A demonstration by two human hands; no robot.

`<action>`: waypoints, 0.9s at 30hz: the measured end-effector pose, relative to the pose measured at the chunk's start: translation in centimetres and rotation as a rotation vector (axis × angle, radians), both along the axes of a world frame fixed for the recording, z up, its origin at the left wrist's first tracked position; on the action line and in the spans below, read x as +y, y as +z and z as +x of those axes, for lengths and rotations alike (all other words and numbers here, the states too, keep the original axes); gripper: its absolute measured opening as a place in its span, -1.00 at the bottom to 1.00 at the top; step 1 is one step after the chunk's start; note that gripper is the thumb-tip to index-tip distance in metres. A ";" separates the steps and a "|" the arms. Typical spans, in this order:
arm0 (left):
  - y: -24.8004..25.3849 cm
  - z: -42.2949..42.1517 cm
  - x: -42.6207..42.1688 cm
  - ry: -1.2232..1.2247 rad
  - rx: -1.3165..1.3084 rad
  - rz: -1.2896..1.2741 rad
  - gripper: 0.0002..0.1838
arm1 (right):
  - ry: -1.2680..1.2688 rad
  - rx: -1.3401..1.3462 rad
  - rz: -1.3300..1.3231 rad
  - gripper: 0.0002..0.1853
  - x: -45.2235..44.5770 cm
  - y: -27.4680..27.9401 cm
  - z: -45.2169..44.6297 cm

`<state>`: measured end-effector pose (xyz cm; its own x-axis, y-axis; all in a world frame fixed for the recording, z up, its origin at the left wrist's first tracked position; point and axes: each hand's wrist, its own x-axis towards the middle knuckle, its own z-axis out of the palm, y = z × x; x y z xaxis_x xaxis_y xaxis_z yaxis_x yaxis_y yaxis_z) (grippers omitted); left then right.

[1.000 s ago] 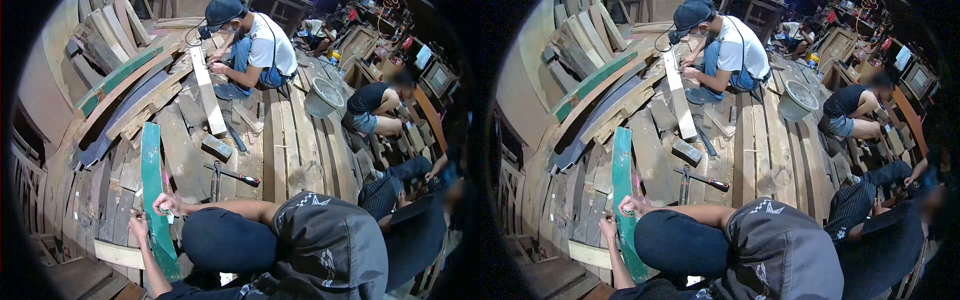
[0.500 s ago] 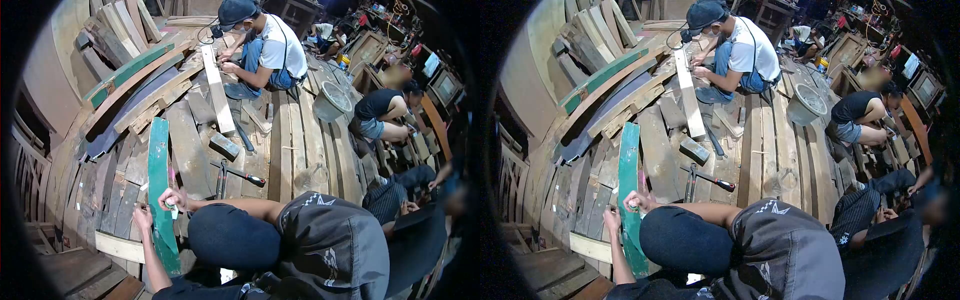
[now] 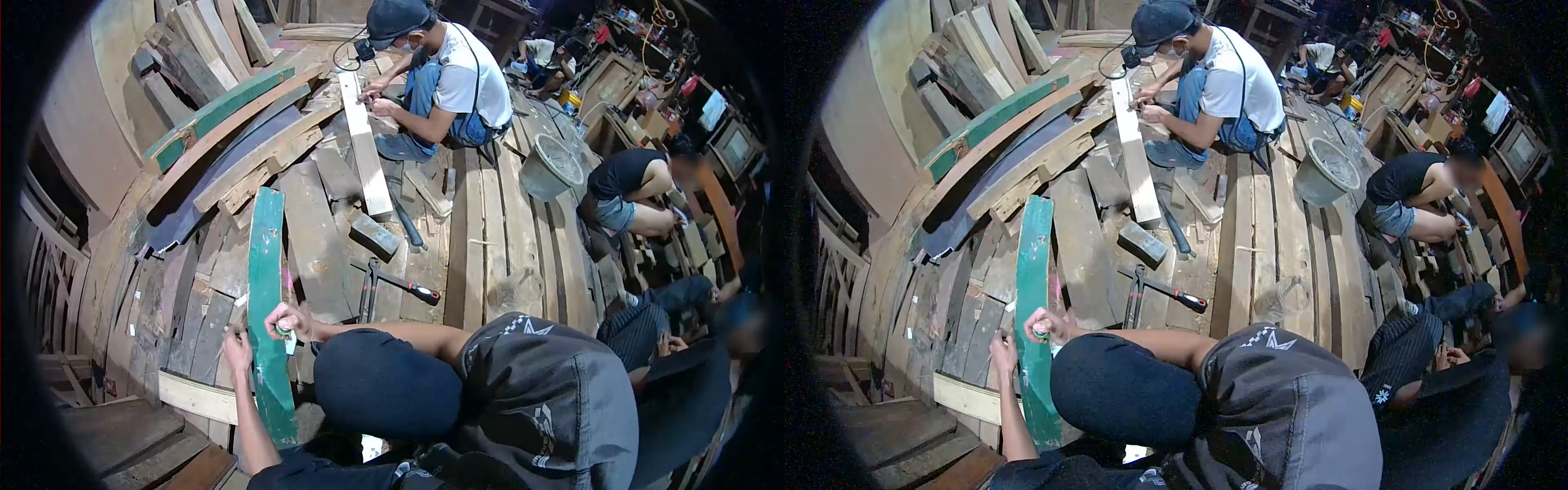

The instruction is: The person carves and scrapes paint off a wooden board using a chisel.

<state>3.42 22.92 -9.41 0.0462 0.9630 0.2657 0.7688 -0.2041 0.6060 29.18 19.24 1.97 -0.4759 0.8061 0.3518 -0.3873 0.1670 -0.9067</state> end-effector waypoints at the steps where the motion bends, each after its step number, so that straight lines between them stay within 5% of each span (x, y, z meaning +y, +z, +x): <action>1: -0.5 -0.5 0.2 0.014 -0.002 -0.016 -0.70 | 0.002 0.002 -0.002 -0.27 0.0 0.0 0.0; 18: 1.3 -2.5 -10.3 0.331 -0.357 -0.053 -0.70 | 0.011 0.004 0.012 -0.24 0.5 0.0 -0.1; 27: -0.4 -0.9 -12.3 0.351 -0.194 0.043 -0.67 | 0.019 0.019 -0.009 -0.24 1.1 -0.9 -0.8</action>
<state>2.55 10.63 -9.78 -0.3389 0.8990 0.2776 0.6686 0.0225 0.7433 28.33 20.39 1.07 -0.4844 0.8003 0.3533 -0.4074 0.1511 -0.9007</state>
